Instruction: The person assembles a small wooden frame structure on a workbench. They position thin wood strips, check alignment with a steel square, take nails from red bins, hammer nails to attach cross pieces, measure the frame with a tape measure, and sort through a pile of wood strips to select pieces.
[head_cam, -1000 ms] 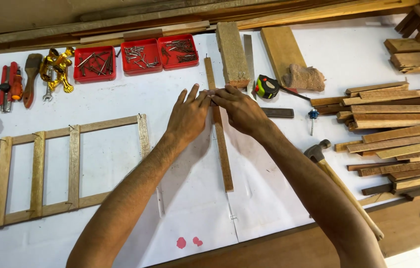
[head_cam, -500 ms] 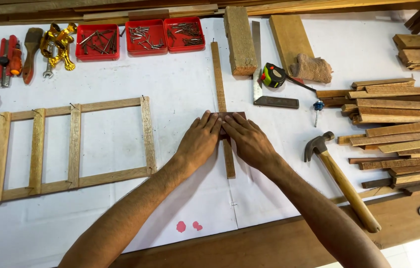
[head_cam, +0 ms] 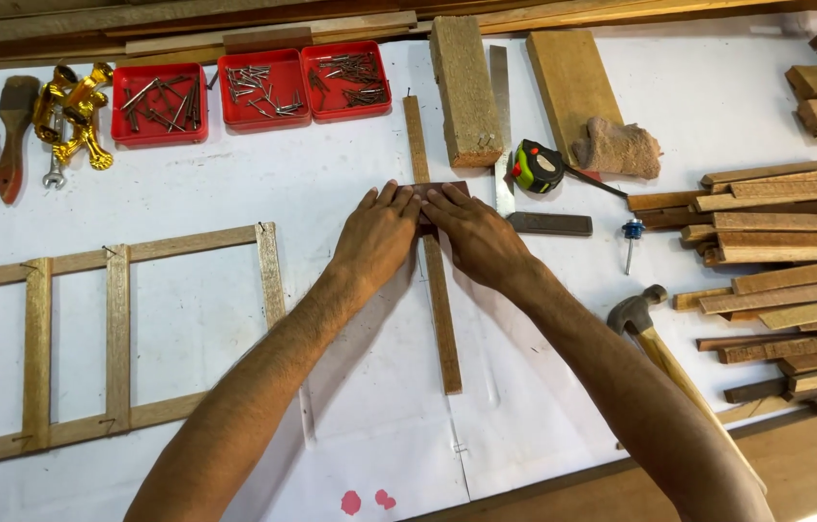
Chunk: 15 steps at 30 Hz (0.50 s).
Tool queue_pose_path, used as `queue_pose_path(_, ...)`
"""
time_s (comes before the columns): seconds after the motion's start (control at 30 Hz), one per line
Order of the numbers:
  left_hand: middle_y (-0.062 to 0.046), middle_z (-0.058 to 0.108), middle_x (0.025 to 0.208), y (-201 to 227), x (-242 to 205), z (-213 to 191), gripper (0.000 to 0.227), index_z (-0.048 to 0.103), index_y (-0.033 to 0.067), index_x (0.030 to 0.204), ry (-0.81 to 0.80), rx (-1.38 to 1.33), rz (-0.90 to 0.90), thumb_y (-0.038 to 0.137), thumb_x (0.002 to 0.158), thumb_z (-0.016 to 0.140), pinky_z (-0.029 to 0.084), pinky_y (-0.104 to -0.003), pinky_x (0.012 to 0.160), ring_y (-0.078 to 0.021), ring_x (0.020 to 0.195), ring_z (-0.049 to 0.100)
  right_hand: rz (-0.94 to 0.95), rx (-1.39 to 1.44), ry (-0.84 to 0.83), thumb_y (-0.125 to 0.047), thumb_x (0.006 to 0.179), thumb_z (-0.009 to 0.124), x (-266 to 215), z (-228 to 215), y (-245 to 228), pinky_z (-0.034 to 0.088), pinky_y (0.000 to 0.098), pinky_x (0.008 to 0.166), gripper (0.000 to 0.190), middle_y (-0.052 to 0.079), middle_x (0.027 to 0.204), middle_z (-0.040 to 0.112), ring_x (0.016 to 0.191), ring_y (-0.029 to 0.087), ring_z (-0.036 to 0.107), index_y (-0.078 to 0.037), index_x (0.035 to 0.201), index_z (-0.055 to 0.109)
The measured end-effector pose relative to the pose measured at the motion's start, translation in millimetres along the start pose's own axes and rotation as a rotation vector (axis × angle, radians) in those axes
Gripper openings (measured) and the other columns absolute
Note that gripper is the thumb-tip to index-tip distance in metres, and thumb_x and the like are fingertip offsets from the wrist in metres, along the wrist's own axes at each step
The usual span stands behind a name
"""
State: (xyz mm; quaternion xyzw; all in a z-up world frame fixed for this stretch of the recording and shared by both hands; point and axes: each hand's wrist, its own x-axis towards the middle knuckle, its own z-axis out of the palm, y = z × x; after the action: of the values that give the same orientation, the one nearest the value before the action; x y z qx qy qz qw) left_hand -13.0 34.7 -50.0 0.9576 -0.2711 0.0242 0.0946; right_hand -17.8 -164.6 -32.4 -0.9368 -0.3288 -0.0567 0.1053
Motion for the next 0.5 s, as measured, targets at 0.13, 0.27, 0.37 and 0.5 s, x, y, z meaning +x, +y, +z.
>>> queue_pose_path(0.13,-0.021,0.051,0.148,3.8,2.3,-16.8,0.046,0.053,-0.0045,0.140,-0.008,0.102,0.005,0.010,0.097,0.059,0.033,-0.052,0.119,-0.0373,0.143,0.041,0.005,0.064,-0.014,-0.001,0.097,0.061,6.4,-20.1,-2.6,0.050,0.0451,0.110,0.044,0.011,0.147,0.058,0.140,0.032,0.050,-0.007,0.140,0.059)
queue_pose_path(0.27,-0.023,0.049,0.151,17.5,-14.5,-25.1,0.045,0.051,-0.0065,0.142,0.087,0.092,0.027,0.003,0.098,0.056,0.033,-0.051,0.119,-0.0387,0.144,0.041,0.005,0.061,0.004,0.011,0.090,0.055,-8.4,-49.8,-20.7,0.055,0.0423,0.104,0.052,0.008,0.146,0.061,0.139,0.031,0.052,-0.010,0.137,0.062)
queue_pose_path(0.37,-0.024,0.048,0.151,45.2,-49.5,-35.9,0.048,0.049,-0.0067,0.143,0.017,0.076,0.039,0.000,0.096,0.054,0.033,-0.050,0.120,-0.0383,0.144,0.041,0.029,0.055,-0.071,0.013,0.089,0.053,-41.1,-64.6,-46.6,0.055,0.0420,0.102,0.053,0.007,0.147,0.059,0.141,0.031,0.049,-0.011,0.135,0.063)
queue_pose_path(0.5,-0.025,0.045,0.151,70.3,-94.6,-14.8,0.048,0.047,-0.0075,0.142,-0.047,0.023,0.107,0.001,0.095,0.053,0.034,-0.052,0.115,-0.0402,0.141,0.040,0.000,-0.049,-0.112,0.011,0.083,0.055,-88.6,-55.9,-80.2,0.046,0.0447,0.114,0.059,0.009,0.149,0.056,0.141,0.028,0.048,-0.009,0.139,0.058)
